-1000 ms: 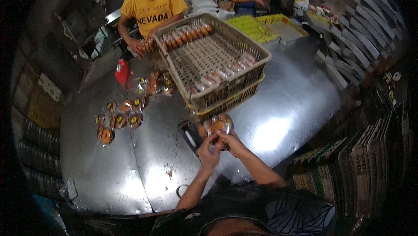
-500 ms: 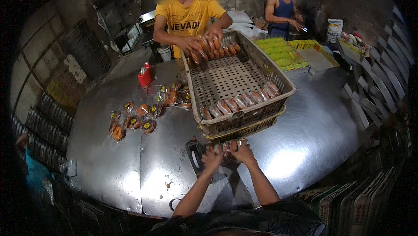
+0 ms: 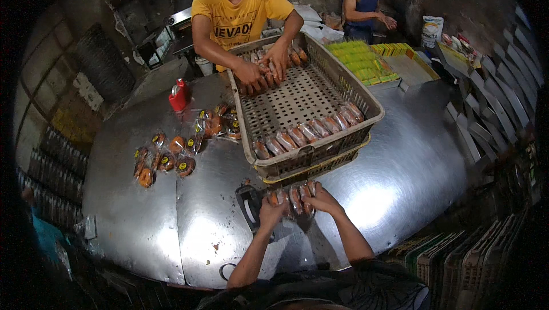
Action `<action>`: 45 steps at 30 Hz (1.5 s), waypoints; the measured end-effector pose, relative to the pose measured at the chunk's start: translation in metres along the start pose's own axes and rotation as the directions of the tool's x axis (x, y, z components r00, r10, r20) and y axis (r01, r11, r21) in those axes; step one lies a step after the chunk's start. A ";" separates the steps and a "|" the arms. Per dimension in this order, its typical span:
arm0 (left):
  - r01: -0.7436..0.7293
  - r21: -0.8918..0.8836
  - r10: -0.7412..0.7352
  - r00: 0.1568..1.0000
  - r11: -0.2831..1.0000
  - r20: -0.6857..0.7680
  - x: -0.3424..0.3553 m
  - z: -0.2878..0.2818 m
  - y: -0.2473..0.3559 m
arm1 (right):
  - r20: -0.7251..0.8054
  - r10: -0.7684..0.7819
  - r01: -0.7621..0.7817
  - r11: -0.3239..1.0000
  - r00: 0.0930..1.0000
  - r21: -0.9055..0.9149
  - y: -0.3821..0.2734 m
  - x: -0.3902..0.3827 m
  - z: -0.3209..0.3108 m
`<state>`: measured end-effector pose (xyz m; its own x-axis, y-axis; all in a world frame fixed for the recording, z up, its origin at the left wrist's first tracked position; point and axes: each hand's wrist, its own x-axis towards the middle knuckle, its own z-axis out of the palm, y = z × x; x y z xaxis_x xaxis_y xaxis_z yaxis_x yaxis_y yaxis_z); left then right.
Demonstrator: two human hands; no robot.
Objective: The person repeatedly picks doughnuts from a metal table, places them into clear plastic bags, seals the bags, and stacks the packaged doughnuts in a plastic crate. Other workers are visible in the background performing similar packaging tasks.
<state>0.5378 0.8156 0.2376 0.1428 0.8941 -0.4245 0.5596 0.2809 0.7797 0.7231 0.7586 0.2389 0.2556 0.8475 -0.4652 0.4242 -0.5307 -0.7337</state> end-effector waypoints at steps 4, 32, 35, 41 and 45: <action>-0.206 -0.027 0.207 0.978 0.978 0.014 -0.068 -0.050 0.054 | -0.088 -0.253 0.253 0.967 0.964 -0.001 -0.050 -0.071 -0.029; -0.595 0.661 0.670 0.719 0.456 0.186 0.221 -0.063 0.259 | 0.137 -0.086 0.146 0.836 0.987 -0.529 -0.180 0.205 -0.146; -0.449 0.661 0.144 0.874 0.601 0.464 0.245 -0.056 0.254 | 0.276 -0.115 0.231 0.871 0.954 -0.433 -0.177 0.197 -0.150; -0.569 0.522 0.286 0.802 0.635 0.525 0.235 -0.055 0.224 | 0.359 -0.047 0.234 0.834 0.932 -0.499 -0.192 0.183 -0.147; -0.789 0.439 0.887 0.459 0.430 -0.043 0.224 -0.096 0.200 | 0.071 -0.495 0.423 0.649 0.866 -0.633 -0.210 0.114 -0.135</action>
<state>0.6034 1.1055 0.3421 0.5266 0.6750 0.5168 0.4867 -0.7378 0.4677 0.7804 0.9681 0.4065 -0.0505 0.9959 -0.0749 0.9329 0.0202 -0.3595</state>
